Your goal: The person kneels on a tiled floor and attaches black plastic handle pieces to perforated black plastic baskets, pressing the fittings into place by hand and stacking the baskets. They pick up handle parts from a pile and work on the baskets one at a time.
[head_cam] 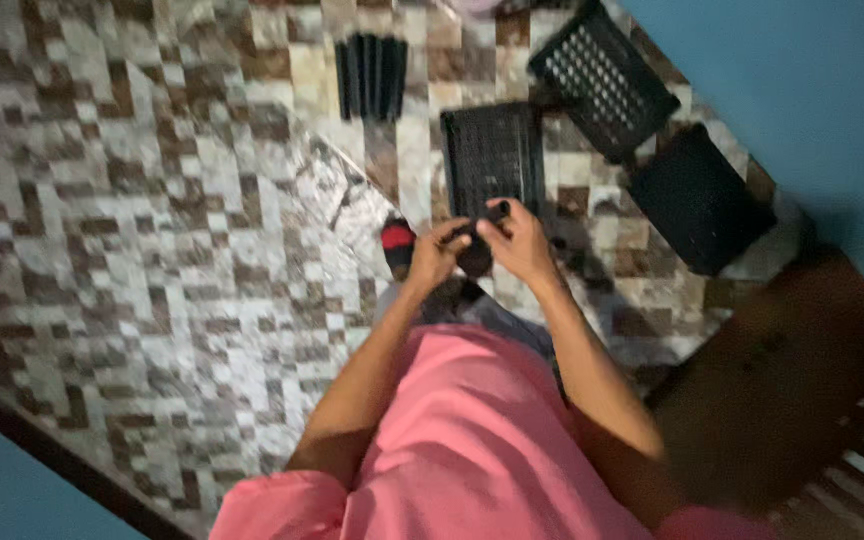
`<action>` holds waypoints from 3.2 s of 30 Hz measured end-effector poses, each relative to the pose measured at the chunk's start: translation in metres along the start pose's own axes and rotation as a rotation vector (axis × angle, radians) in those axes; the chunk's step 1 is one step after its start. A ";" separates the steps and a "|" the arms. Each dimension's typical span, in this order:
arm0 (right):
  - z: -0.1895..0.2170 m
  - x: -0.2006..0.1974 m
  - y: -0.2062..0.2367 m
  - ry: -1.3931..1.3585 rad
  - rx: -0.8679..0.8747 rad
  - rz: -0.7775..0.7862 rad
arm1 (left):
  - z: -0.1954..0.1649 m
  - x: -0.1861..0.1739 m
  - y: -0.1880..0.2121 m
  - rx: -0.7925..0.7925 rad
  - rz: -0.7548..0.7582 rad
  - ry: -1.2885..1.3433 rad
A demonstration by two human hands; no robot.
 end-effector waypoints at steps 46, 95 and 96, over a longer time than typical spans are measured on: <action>0.051 0.069 0.016 0.686 -0.213 0.129 | 0.026 -0.006 0.026 0.171 -0.212 -0.253; 0.055 0.054 0.014 0.662 -0.142 0.218 | 0.017 -0.011 0.024 0.111 -0.204 -0.412; 0.059 0.051 0.014 0.667 -0.132 0.241 | 0.013 -0.014 0.026 0.138 -0.233 -0.447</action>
Point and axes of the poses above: each hand's wrist, its own y-axis away from the middle knuckle, its own x-axis out of the palm, z = x × y, the point moved 6 cm from there along -y, towards the middle knuckle, and after that the axes turned 12 degrees about z, right-handed, at the moved point
